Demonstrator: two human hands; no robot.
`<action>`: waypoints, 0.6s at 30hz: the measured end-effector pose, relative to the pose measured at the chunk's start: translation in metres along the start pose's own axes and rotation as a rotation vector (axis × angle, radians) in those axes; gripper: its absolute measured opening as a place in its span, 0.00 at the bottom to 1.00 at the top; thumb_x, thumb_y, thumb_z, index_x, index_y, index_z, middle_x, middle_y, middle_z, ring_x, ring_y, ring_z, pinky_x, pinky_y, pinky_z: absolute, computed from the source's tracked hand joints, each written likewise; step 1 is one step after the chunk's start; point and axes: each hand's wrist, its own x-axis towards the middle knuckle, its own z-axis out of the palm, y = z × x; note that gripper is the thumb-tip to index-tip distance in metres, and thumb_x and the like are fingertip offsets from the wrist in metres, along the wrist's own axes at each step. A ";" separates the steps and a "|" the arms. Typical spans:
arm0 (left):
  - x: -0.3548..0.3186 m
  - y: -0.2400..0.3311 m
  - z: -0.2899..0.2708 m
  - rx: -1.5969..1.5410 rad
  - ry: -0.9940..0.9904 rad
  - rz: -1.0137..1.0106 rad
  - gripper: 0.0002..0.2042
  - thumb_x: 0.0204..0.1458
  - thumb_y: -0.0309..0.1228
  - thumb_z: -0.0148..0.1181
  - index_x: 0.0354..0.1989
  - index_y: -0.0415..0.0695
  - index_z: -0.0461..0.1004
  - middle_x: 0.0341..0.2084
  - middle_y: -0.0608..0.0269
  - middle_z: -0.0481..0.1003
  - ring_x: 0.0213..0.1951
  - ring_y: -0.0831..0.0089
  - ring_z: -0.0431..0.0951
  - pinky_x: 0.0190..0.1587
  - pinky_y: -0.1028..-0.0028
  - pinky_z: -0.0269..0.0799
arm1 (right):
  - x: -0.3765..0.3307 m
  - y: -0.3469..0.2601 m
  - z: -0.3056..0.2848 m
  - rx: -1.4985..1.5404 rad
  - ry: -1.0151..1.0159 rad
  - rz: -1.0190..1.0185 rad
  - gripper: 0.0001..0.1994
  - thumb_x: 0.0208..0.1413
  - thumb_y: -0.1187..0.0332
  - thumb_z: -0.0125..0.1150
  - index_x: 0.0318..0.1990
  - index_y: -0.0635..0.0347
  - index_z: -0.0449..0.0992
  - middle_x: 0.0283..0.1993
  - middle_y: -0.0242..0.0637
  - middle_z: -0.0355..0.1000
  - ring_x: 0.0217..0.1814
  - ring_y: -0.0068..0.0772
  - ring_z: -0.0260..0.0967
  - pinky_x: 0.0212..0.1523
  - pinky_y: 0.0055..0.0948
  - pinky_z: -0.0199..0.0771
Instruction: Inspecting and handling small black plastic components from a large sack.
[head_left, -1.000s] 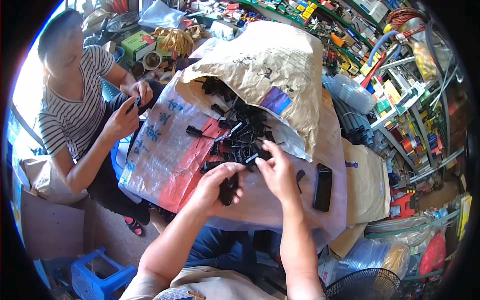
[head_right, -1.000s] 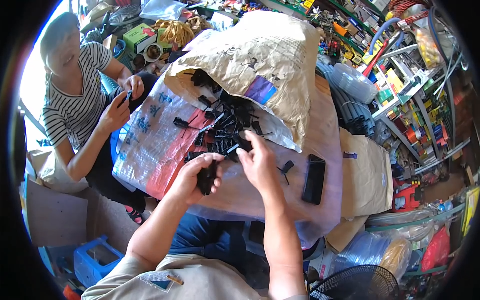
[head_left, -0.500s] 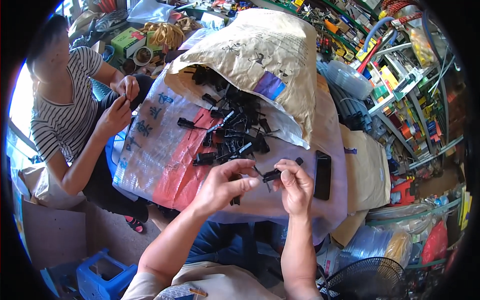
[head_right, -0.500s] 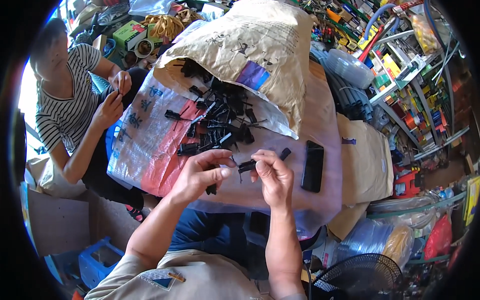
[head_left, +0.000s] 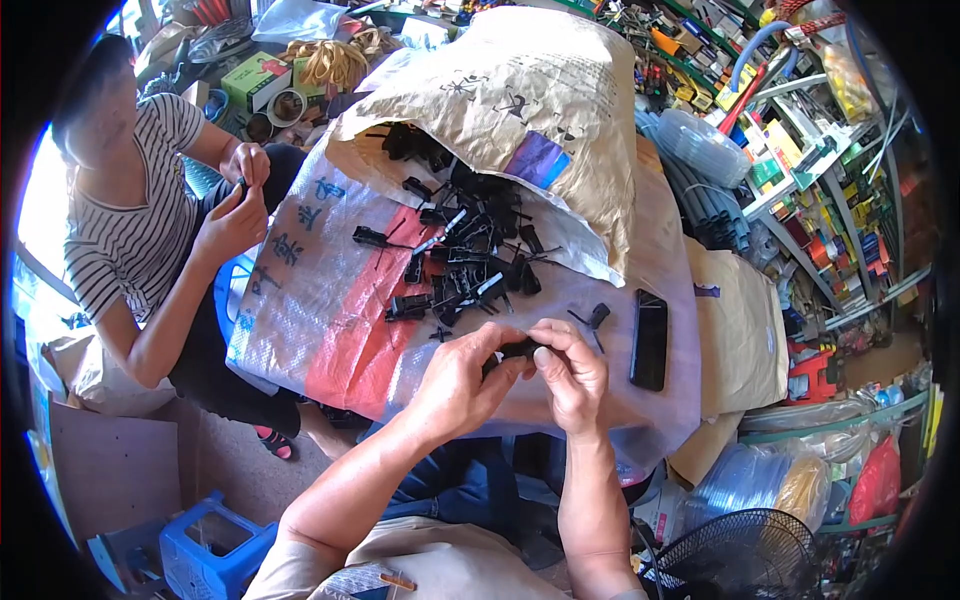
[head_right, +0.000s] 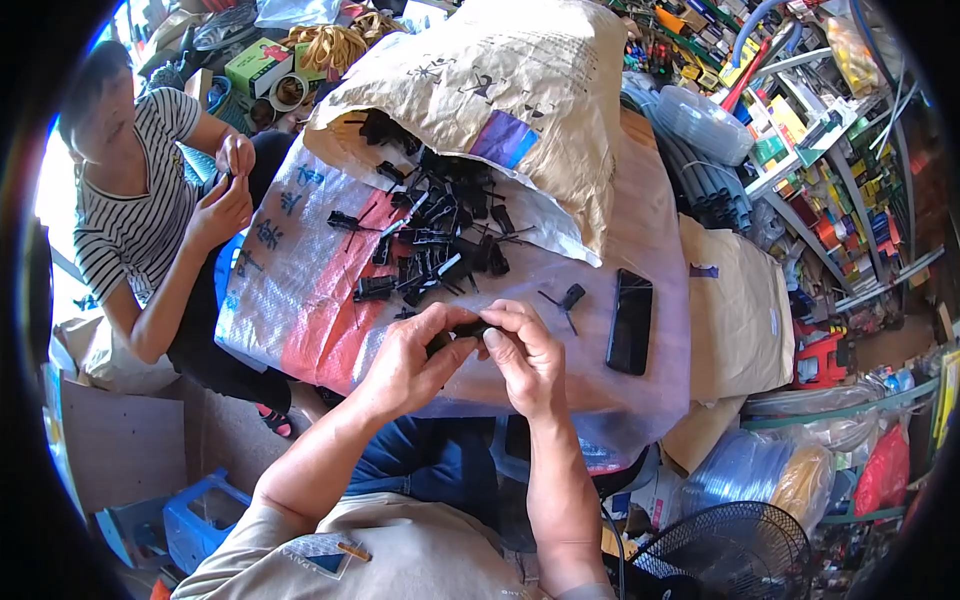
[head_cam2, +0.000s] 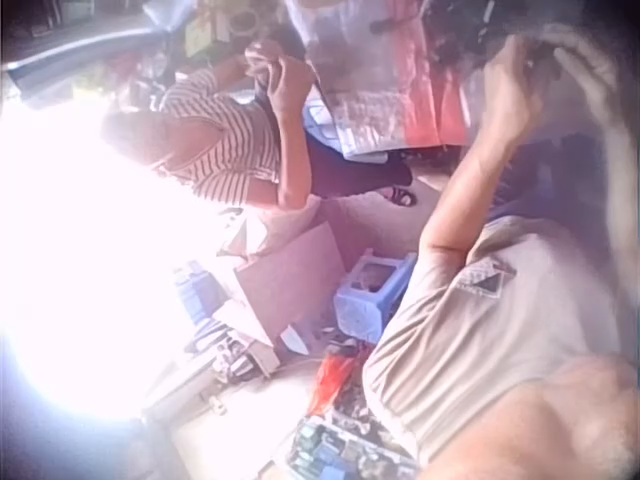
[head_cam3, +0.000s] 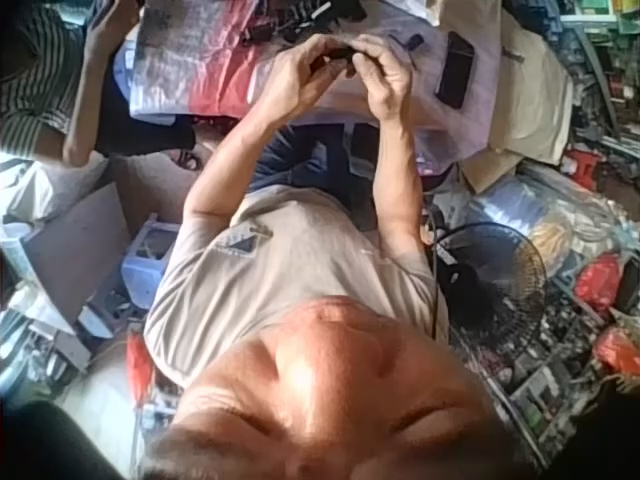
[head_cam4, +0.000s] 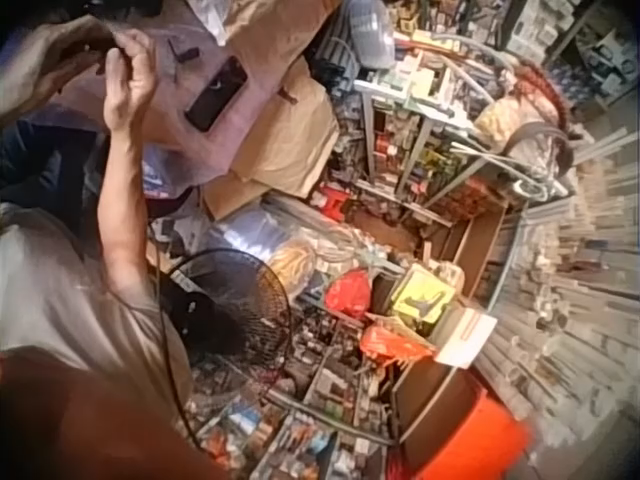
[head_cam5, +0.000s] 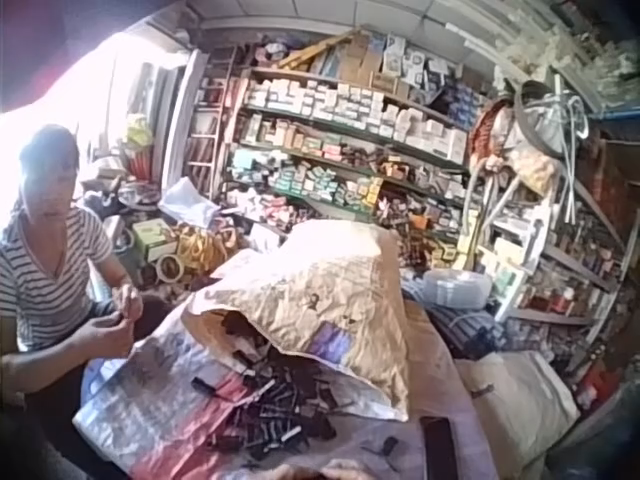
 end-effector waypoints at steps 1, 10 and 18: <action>0.000 -0.002 0.001 0.053 -0.011 0.038 0.11 0.54 0.26 0.60 0.44 0.35 0.71 0.28 0.59 0.77 0.28 0.77 0.75 0.32 0.75 0.71 | -0.001 0.001 -0.002 0.000 0.002 0.002 0.09 0.60 0.76 0.55 0.47 0.66 0.75 0.50 0.39 0.67 0.37 0.26 0.70 0.40 0.23 0.73; -0.001 -0.006 0.004 0.028 0.015 0.012 0.12 0.54 0.25 0.60 0.45 0.35 0.71 0.31 0.56 0.77 0.31 0.75 0.78 0.35 0.74 0.73 | 0.002 -0.005 -0.001 -0.037 -0.037 -0.052 0.11 0.59 0.79 0.53 0.48 0.67 0.73 0.51 0.39 0.67 0.40 0.24 0.69 0.42 0.22 0.72; -0.002 -0.003 0.010 -0.006 0.073 0.025 0.06 0.52 0.24 0.60 0.37 0.36 0.73 0.27 0.57 0.77 0.30 0.72 0.78 0.34 0.72 0.73 | 0.001 -0.004 0.002 -0.034 -0.031 0.030 0.09 0.58 0.80 0.51 0.45 0.68 0.73 0.48 0.37 0.68 0.36 0.20 0.67 0.36 0.20 0.70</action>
